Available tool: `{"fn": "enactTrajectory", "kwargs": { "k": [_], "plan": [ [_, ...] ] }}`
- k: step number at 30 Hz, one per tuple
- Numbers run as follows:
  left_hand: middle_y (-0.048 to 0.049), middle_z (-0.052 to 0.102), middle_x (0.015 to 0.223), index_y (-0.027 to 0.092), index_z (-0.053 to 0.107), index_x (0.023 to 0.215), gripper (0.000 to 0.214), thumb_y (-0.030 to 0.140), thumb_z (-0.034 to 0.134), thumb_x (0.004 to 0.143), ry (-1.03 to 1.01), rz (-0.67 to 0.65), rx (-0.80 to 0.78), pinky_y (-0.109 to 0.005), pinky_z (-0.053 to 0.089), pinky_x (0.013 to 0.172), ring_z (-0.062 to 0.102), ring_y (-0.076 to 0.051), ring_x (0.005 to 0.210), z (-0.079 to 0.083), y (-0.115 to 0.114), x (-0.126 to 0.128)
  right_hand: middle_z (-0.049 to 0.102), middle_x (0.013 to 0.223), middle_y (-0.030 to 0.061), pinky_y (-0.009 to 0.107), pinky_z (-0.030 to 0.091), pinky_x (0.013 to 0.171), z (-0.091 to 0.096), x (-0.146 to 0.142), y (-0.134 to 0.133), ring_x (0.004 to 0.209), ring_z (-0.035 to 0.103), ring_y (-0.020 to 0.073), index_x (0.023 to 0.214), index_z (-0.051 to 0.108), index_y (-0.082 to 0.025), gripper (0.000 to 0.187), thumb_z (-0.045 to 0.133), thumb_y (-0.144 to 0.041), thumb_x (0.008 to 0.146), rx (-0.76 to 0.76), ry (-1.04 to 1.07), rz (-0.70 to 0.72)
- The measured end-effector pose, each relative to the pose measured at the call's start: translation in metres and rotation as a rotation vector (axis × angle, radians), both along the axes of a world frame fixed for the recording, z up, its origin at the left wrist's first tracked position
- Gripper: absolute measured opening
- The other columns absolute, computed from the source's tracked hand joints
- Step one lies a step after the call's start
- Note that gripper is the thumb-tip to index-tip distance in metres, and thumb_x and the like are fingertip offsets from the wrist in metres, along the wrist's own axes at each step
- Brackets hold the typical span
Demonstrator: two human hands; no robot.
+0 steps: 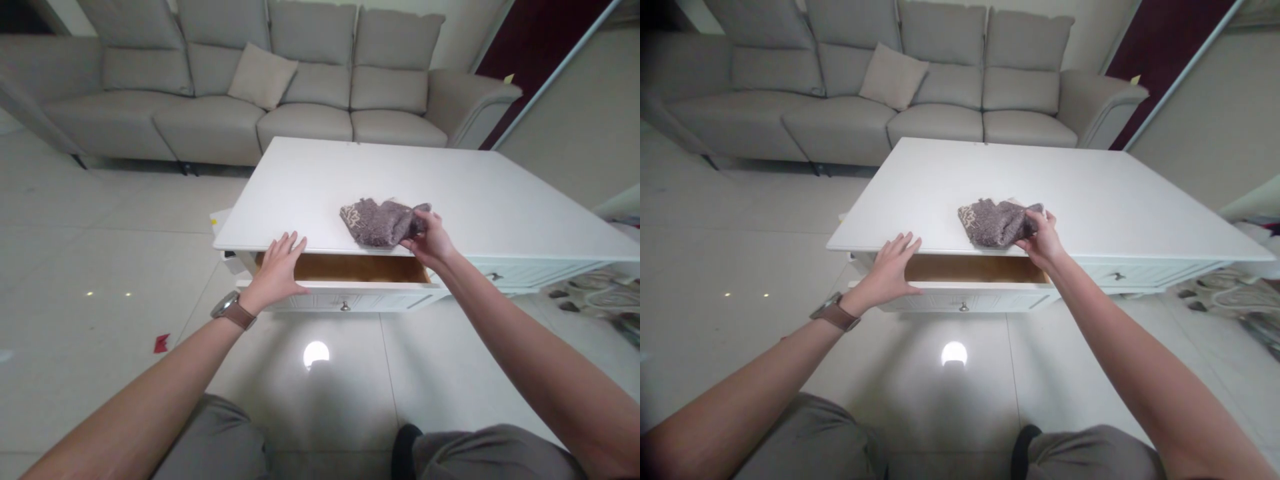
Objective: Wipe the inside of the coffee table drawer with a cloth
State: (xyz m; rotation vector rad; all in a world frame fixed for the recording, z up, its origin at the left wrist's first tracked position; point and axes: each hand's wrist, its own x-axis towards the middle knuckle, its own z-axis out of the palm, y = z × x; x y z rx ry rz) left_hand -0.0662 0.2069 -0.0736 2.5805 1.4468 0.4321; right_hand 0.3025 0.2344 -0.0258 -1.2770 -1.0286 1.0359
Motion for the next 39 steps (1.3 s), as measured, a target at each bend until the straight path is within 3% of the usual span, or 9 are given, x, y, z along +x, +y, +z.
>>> {"fn": "enactTrajectory", "kwargs": {
  "k": [4,8,14,17,20,24,29,33,39],
  "plan": [
    [-0.0197,0.024,0.168,0.019,0.03,0.16,0.127,0.052,0.093,0.055,0.01,0.031,0.011,-0.056,0.017,0.127,0.017,-0.039,0.156,0.002,0.0,0.001,0.064,0.116,-0.0052,0.032,0.06,0.06,0.004,-0.001,-0.007,0.09,0.063,0.0192,0.115,0.052,-0.041,0.063,0.084,-0.039,0.06,-0.065,0.001,-0.119],
    [-0.018,0.027,0.167,0.022,0.032,0.16,0.126,0.051,0.094,0.053,-0.002,0.05,0.011,-0.056,0.018,0.126,0.02,-0.04,0.155,0.003,0.0,0.002,0.067,0.097,-0.0025,0.031,0.058,0.059,0.014,-0.003,-0.007,0.08,0.062,0.0177,0.098,0.06,-0.03,0.047,0.084,-0.031,0.058,-0.078,0.006,-0.034],
    [-0.0171,0.03,0.166,0.023,0.035,0.159,0.126,0.052,0.095,0.052,0.0,0.062,0.018,-0.055,0.022,0.125,0.022,-0.039,0.154,0.004,0.001,0.002,0.061,0.083,-0.0015,0.035,0.057,0.072,0.005,-0.005,0.019,0.085,0.061,0.0193,0.074,0.048,-0.025,0.031,0.074,-0.038,0.064,0.166,0.059,-0.119],
    [-0.0163,0.032,0.165,0.024,0.036,0.158,0.123,0.05,0.094,0.053,-0.005,0.075,0.026,-0.055,0.023,0.124,0.024,-0.039,0.154,0.004,0.0,0.002,0.059,0.098,0.0038,0.044,0.055,0.087,0.0,0.0,0.027,0.104,0.059,0.0262,0.078,0.051,-0.026,0.029,0.067,-0.048,0.071,0.191,-0.344,-0.228],
    [-0.0158,0.033,0.165,0.025,0.037,0.157,0.12,0.049,0.094,0.054,-0.001,0.079,0.026,-0.054,0.026,0.123,0.025,-0.038,0.153,0.005,-0.001,0.003,0.052,0.128,0.0119,0.055,0.044,0.103,0.001,0.006,0.023,0.127,0.047,0.0344,0.104,0.059,-0.025,0.036,0.063,-0.047,0.075,0.257,-0.86,-0.353],
    [-0.0157,0.034,0.165,0.025,0.038,0.156,0.119,0.049,0.094,0.054,0.003,0.085,0.028,-0.055,0.028,0.122,0.026,-0.039,0.153,0.006,-0.001,0.003,0.045,0.147,0.0157,0.065,0.035,0.103,0.011,0.005,0.016,0.137,0.036,0.0403,0.141,0.046,-0.027,0.064,0.056,-0.032,0.078,0.319,-1.225,-0.193],
    [-0.016,0.033,0.165,0.026,0.038,0.156,0.118,0.049,0.094,0.055,0.015,0.094,0.024,-0.055,0.028,0.121,0.027,-0.039,0.152,0.007,0.0,0.004,0.053,0.138,0.0162,0.063,0.039,0.094,0.014,-0.005,0.025,0.128,0.04,0.0439,0.153,0.037,-0.029,0.085,0.058,-0.025,0.071,0.253,-1.355,0.033],
    [-0.0161,0.032,0.166,0.026,0.037,0.157,0.118,0.048,0.093,0.056,0.018,0.086,0.016,-0.054,0.026,0.122,0.025,-0.038,0.153,0.006,-0.001,0.003,0.057,0.116,0.0163,0.058,0.039,0.088,0.015,0.006,0.024,0.111,0.046,0.0422,0.134,0.062,-0.028,0.06,0.062,-0.034,0.074,0.216,-1.435,0.011],
    [-0.0166,0.032,0.165,0.026,0.036,0.157,0.118,0.048,0.093,0.056,-0.009,0.073,0.015,-0.055,0.025,0.122,0.024,-0.039,0.153,0.007,-0.001,0.003,0.058,0.125,0.0143,0.056,0.04,0.092,0.027,0.042,0.001,0.12,0.045,0.0415,0.092,0.071,-0.024,0.027,0.07,-0.047,0.078,0.44,-1.481,0.2]
  ]
}}
